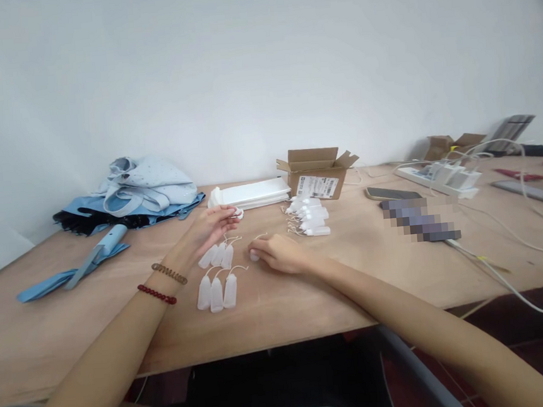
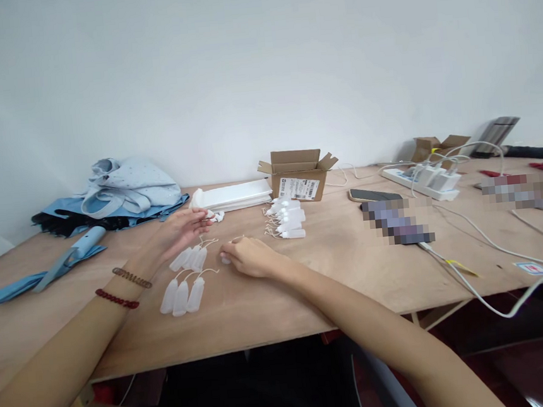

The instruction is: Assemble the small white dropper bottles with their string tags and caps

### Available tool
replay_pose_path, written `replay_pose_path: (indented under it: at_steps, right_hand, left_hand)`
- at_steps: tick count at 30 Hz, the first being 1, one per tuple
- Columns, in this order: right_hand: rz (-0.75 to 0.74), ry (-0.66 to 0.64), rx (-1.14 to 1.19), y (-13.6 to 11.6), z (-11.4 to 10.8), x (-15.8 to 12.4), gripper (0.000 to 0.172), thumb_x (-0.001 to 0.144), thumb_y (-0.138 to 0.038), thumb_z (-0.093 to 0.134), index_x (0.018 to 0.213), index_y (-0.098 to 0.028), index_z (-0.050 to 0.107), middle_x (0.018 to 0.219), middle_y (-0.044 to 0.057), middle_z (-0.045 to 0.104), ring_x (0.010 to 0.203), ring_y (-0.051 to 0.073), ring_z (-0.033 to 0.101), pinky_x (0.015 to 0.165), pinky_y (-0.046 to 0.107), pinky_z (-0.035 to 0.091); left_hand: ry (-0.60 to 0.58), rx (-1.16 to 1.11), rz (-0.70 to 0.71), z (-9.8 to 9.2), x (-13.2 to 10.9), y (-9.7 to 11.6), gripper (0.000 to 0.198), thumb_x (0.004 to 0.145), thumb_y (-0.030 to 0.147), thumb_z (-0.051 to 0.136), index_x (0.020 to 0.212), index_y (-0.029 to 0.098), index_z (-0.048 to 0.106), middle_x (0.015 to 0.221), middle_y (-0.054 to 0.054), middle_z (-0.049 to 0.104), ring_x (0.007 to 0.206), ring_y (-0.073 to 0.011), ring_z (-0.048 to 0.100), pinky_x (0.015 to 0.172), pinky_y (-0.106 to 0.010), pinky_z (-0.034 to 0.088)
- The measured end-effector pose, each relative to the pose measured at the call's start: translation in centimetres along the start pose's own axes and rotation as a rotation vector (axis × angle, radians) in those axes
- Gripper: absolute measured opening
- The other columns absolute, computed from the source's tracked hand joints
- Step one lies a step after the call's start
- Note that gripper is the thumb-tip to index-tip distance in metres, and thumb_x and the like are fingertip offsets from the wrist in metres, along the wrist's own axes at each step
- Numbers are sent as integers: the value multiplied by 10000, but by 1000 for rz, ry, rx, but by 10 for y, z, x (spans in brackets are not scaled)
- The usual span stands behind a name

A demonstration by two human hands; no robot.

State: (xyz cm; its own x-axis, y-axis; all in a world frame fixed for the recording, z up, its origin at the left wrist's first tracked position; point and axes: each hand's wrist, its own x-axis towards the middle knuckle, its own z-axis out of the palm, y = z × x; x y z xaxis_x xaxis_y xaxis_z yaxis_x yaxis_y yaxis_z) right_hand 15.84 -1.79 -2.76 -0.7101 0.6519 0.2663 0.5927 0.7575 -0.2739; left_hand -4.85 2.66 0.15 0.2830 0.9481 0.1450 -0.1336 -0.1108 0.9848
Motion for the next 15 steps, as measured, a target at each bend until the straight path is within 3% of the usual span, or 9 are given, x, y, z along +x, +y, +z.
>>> replay_pose_path:
  at_steps: [6, 11, 15]
  right_hand:
    - [135, -37, -82, 12, -3, -2, 365, 956, -473, 355, 1024, -223, 612, 889, 62, 672, 735, 168, 605, 619, 244, 329]
    - [118, 22, -179, 14, -4, -4, 281, 958, -396, 387, 1036, -218, 590, 828, 60, 670, 697, 170, 598, 599, 246, 302]
    - [87, 135, -178, 8, -6, -6, 236, 949, -346, 416, 1099, -219, 546, 935, 67, 665, 743, 167, 598, 627, 240, 314]
  left_hand:
    - [2, -32, -82, -2, 1, -5, 166, 763, 256, 683, 755, 135, 570, 770, -50, 646, 673, -117, 603, 706, -273, 507]
    - [-18, 71, -154, 7, -6, -7, 226, 775, 320, 684, 775, 147, 538, 671, -12, 615, 565, -90, 566, 573, -223, 474]
    - [-62, 131, -165, 17, -11, -5, 263, 783, 377, 670, 774, 150, 537, 672, -12, 621, 557, -88, 568, 560, -220, 472]
